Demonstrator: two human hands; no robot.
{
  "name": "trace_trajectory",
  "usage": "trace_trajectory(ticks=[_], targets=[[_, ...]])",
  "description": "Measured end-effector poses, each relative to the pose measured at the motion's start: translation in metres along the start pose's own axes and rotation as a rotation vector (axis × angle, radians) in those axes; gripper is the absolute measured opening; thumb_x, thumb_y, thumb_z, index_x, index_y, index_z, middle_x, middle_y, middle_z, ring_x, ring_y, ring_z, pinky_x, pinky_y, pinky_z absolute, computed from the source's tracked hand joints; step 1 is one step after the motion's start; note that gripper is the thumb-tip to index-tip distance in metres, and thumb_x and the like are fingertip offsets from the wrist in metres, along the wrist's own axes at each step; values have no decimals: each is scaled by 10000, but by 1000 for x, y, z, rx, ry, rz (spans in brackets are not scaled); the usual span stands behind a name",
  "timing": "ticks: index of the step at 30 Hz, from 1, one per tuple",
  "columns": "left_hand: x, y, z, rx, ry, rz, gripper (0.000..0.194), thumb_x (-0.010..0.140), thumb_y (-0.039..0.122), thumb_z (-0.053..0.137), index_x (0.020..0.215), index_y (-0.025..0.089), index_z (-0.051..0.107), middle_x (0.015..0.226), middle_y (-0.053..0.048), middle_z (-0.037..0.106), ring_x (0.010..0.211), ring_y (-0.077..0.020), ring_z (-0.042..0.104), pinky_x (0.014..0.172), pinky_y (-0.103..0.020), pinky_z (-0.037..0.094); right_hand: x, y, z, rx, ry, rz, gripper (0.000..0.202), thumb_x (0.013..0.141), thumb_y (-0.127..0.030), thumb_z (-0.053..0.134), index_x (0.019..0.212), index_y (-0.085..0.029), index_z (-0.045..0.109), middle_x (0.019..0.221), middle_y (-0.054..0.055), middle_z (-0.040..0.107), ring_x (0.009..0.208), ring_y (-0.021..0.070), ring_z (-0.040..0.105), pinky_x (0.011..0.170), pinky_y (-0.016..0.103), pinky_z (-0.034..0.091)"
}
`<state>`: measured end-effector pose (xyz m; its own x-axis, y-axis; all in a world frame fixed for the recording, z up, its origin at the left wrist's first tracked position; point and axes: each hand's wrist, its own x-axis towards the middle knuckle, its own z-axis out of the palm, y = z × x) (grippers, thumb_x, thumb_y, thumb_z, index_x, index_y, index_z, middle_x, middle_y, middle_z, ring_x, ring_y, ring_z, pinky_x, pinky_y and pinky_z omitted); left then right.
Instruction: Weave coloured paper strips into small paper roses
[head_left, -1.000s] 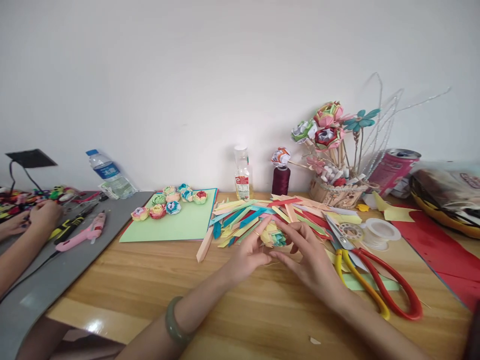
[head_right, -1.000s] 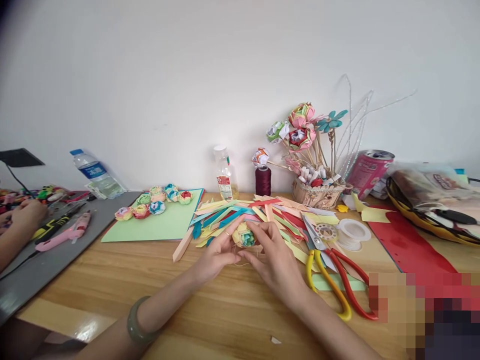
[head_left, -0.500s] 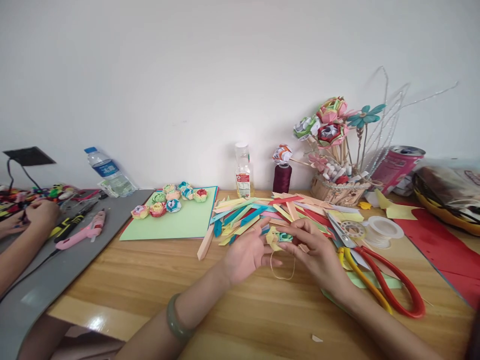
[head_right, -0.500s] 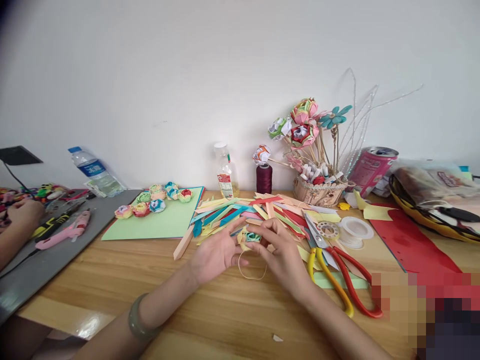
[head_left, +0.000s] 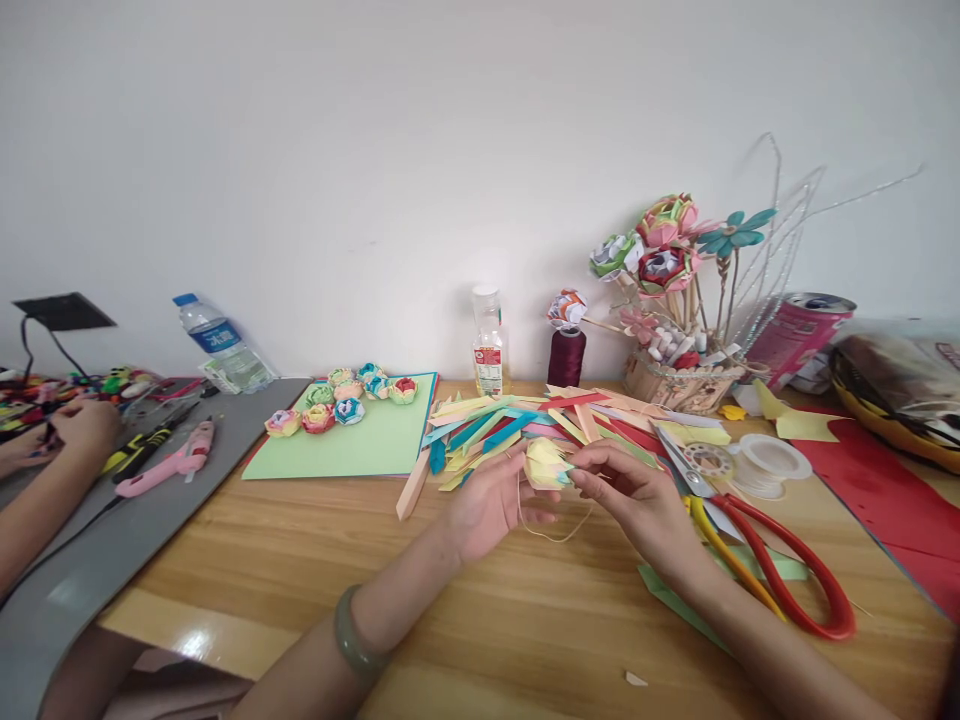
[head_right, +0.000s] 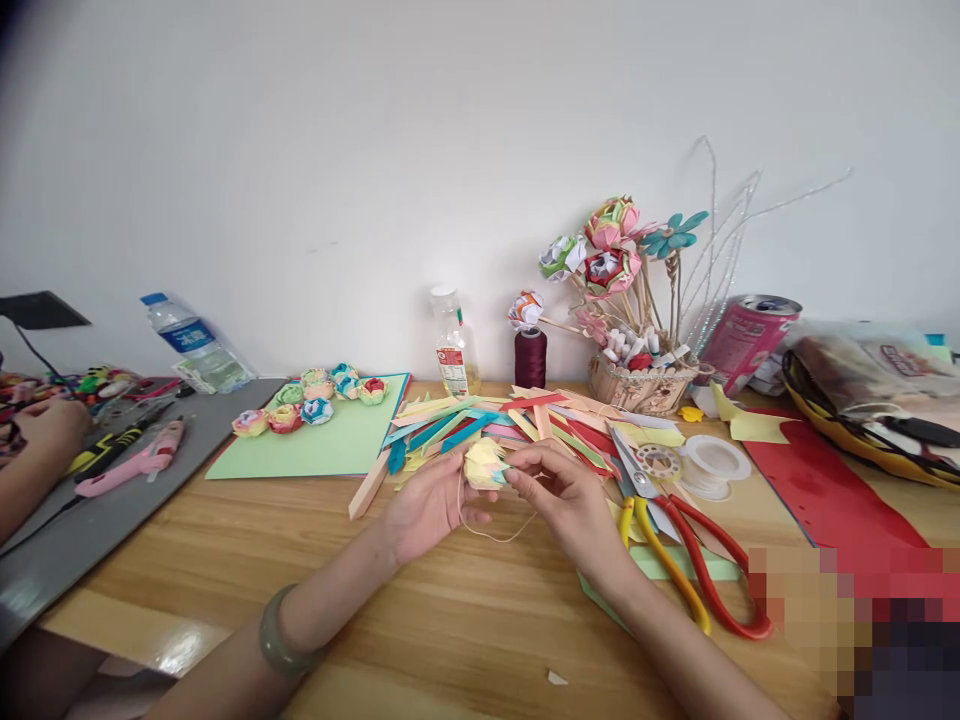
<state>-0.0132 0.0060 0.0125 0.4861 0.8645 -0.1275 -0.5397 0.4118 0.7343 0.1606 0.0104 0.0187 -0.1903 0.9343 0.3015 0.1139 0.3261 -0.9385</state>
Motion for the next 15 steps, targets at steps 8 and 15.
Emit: trace_trajectory(ticks=[8,15], targets=[[0,-2,5,132,170,111,345,663,192,697,982,211,565,930,-22,597,742,-122,586,594,-240,507,-4,6,0,-173,27,-43,197,806,-374,555,820,-181,587,820,47,584,718,159,542,599,268,453],[1,-4,8,336,229,311,405,593,167,736,976,203,610,1021,-39,596,921,-173,541,778,-270,439,-4,-1,5,-133,-83,71,238,770,-407,575,830,-177,595,779,37,592,702,161,549,604,276,454]])
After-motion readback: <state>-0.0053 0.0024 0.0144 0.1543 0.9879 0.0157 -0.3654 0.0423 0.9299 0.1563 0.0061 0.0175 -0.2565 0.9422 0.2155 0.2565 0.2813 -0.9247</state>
